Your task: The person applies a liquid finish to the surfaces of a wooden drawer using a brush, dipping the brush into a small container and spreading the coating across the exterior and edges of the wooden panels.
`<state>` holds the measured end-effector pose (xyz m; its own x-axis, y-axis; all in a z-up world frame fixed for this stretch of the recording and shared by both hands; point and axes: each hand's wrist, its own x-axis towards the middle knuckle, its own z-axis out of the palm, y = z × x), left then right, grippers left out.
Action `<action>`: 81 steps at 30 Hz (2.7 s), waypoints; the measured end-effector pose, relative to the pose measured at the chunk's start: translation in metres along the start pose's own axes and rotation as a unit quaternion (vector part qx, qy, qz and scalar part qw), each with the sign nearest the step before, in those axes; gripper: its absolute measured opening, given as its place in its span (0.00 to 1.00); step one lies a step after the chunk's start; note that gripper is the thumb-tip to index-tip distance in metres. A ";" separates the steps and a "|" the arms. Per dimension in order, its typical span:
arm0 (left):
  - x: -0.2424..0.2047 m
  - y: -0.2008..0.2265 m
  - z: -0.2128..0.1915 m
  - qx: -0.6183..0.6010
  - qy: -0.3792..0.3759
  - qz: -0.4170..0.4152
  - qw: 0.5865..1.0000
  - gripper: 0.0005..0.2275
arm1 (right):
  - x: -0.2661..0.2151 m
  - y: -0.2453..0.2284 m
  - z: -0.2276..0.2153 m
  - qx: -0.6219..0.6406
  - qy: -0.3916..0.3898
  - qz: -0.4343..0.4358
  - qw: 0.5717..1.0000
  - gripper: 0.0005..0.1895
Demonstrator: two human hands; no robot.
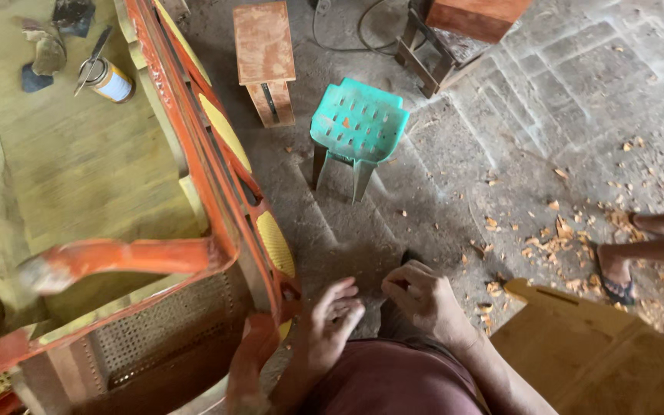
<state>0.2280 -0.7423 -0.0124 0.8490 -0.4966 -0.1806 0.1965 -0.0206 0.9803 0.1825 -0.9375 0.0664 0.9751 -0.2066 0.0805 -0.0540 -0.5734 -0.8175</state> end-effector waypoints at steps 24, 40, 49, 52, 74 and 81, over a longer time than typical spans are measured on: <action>0.623 -0.369 0.056 0.060 0.404 -0.304 0.861 0.41 | 0.536 0.547 0.083 -0.226 -0.252 -0.053 0.940 0.33; 0.617 -0.398 0.029 0.252 0.524 -0.071 0.810 0.17 | 0.462 0.669 0.023 -0.448 -0.421 -0.260 0.744 0.25; 0.476 -0.411 -0.043 0.293 0.459 -0.263 0.796 0.17 | 0.449 0.538 0.001 -0.137 -0.197 0.001 0.971 0.07; 0.459 -0.336 -0.025 0.376 0.463 -0.247 0.764 0.27 | 0.478 0.436 0.008 -0.106 -0.191 0.069 0.973 0.07; 0.620 0.137 0.136 0.376 0.312 0.261 0.833 0.32 | 0.649 0.262 -0.206 0.196 -0.294 -0.225 0.908 0.27; 0.568 0.100 -0.048 0.307 0.726 0.061 0.613 0.28 | 0.694 0.156 -0.201 0.224 -0.404 -0.075 0.884 0.15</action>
<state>0.7537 -0.9846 -0.0210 0.4689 0.7584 0.4526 0.2450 -0.6040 0.7584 0.8074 -1.3302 0.1092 0.8090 0.5826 -0.0783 0.0027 -0.1369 -0.9906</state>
